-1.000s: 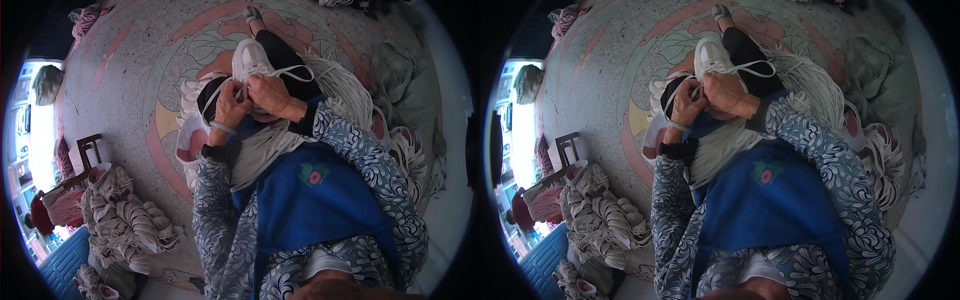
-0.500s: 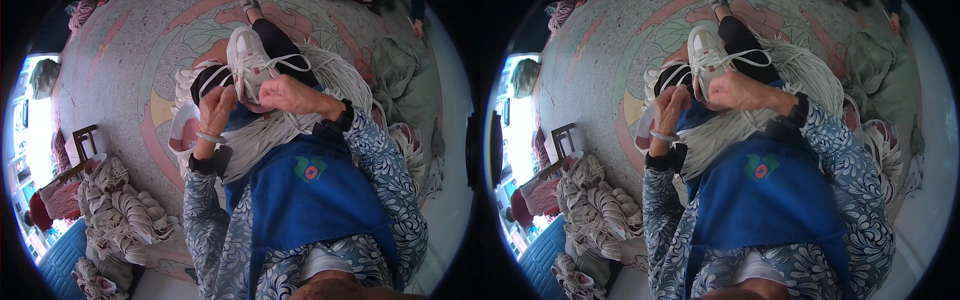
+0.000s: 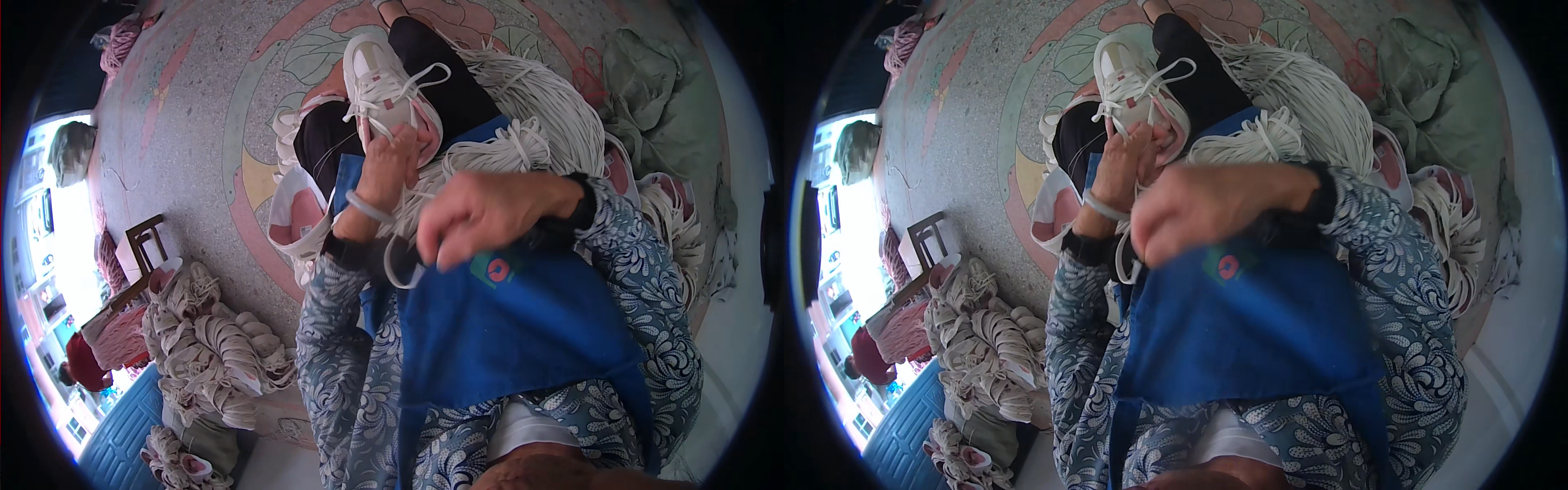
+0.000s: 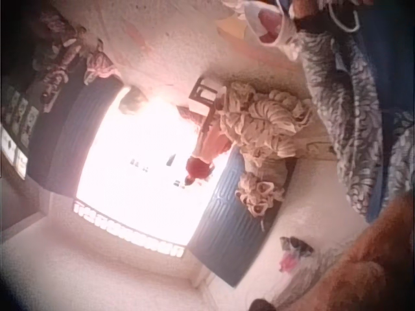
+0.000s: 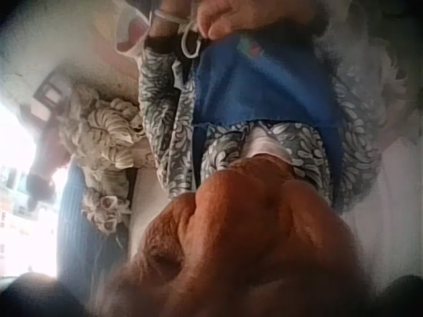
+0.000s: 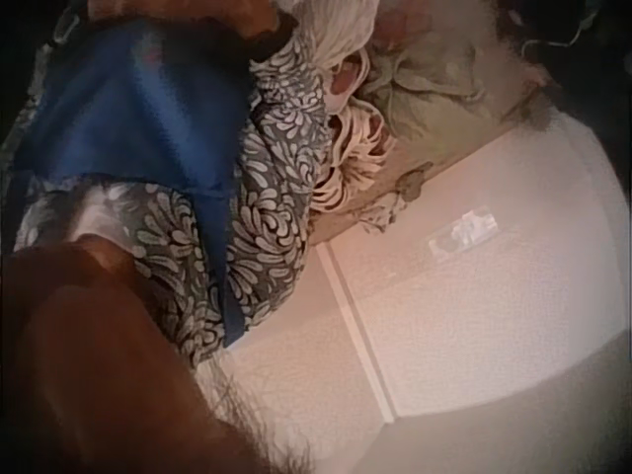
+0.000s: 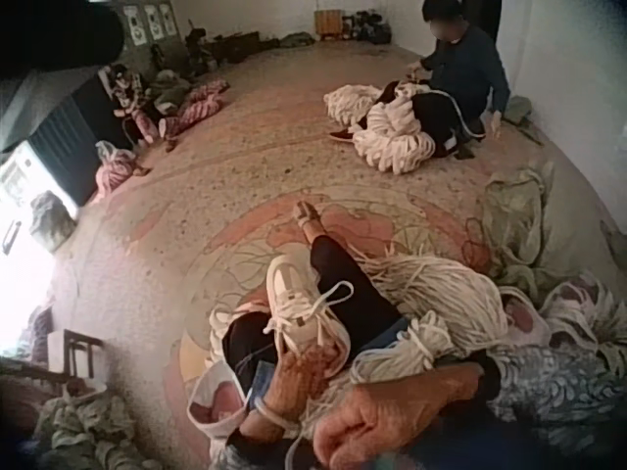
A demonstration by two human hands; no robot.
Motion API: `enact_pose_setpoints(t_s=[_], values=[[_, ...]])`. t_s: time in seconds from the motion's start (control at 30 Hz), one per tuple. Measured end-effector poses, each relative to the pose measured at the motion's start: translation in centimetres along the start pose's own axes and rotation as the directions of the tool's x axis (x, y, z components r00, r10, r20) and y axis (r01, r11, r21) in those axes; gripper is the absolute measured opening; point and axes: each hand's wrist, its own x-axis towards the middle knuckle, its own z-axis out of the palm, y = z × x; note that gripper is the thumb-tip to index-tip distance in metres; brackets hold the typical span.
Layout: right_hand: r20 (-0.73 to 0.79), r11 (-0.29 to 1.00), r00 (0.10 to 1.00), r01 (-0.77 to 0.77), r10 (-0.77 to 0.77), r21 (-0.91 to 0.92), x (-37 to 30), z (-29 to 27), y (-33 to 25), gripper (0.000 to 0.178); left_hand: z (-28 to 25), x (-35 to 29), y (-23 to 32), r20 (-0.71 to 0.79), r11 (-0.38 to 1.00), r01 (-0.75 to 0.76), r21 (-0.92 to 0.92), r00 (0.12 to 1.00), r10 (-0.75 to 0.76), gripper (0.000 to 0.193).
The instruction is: The recorder is lacing a white sneaker while sitting on the floor in a warehouse or workshop.
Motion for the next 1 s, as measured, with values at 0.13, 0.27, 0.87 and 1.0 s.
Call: enact_pose_setpoints(t_s=[0.13,0.27,0.87,1.0], values=[[-0.426,0.854,0.868,0.005,0.254,0.520,-4.1,-3.8,3.1,0.032,-0.3,-0.9,6.0,0.144,0.995,-0.036,-0.091,0.988,0.049,0.014],[-0.201,0.579,0.792,-0.223,0.577,0.784,-2.7,-3.4,4.4,0.050,2.0,-1.7,9.0,0.175,0.940,-0.332,-0.082,0.923,0.342,0.015],[-0.184,0.854,0.834,-0.502,0.520,0.135,0.3,-1.6,5.1,0.029,-1.7,-3.9,-1.0,0.342,0.353,0.484,-0.800,0.853,-0.394,0.040],[-0.078,0.813,0.989,0.058,-0.126,-0.579,1.2,0.1,8.9,0.023,-0.3,-0.5,1.1,0.348,0.112,0.459,-0.881,0.792,-0.502,0.042]])
